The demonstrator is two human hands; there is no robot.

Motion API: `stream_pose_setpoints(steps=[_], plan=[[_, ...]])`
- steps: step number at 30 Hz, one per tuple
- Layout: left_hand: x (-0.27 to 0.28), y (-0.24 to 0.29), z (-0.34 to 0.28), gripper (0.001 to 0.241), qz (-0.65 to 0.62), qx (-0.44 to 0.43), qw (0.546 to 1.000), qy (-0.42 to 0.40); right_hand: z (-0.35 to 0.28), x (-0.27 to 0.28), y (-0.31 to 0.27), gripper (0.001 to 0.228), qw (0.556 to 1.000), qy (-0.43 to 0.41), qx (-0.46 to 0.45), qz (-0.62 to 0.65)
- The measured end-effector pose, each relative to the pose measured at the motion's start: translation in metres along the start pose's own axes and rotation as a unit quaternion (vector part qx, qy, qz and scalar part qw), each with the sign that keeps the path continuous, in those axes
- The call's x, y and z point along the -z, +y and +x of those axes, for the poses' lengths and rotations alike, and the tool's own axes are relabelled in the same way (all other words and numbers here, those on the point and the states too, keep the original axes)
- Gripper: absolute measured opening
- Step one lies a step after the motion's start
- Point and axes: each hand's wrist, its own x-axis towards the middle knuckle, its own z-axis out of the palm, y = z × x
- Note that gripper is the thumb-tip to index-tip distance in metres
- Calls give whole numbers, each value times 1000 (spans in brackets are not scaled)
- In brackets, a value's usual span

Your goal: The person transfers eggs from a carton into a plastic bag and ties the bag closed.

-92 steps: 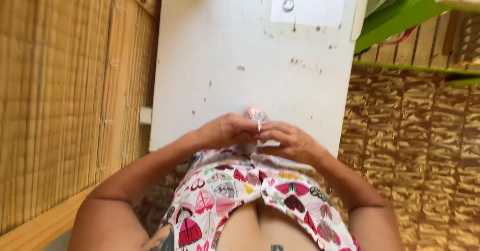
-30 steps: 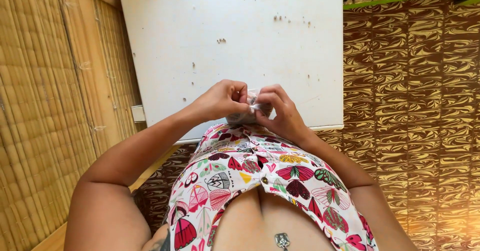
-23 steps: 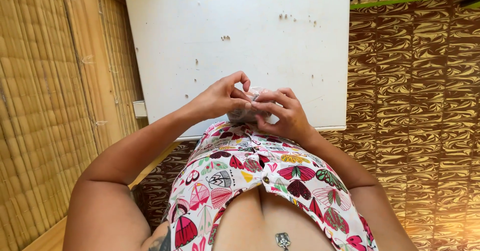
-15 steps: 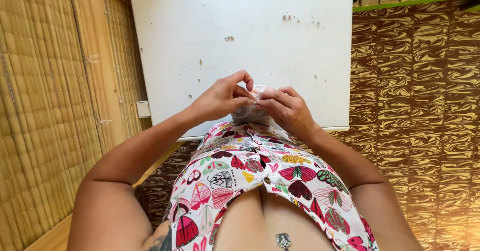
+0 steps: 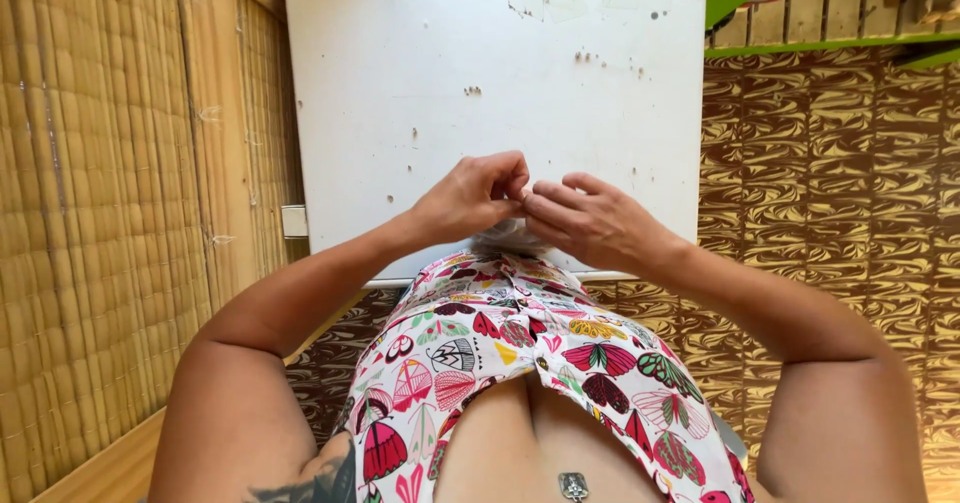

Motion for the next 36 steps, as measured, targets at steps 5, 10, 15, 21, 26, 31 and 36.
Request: stream_pose_setpoints(steps=[5, 10, 15, 21, 26, 31, 36], plan=[[-16, -21, -5, 19, -83, 4, 996, 26, -10, -18, -11, 16, 997, 63, -19, 42], [-11, -21, -10, 20, -78, 5, 996, 46, -15, -16, -13, 17, 996, 58, -30, 66], [-9, -16, -13, 21, -21, -25, 996, 77, -20, -31, -11, 16, 994, 51, -48, 81], [-24, 3, -31, 12, 274, -124, 940, 165, -11, -47, -9, 8, 865, 113, -185, 453], [-34, -9, -41, 15, 313, -164, 913, 202, -8, -45, -14, 16, 729, 98, -260, 626], [-38, -7, -47, 16, 312, -194, 908, 200, -9, -54, -20, 10, 694, 96, -326, 635], [-41, -12, -49, 17, 283, -205, 915, 201, -13, -57, -23, 11, 735, 118, -303, 596]])
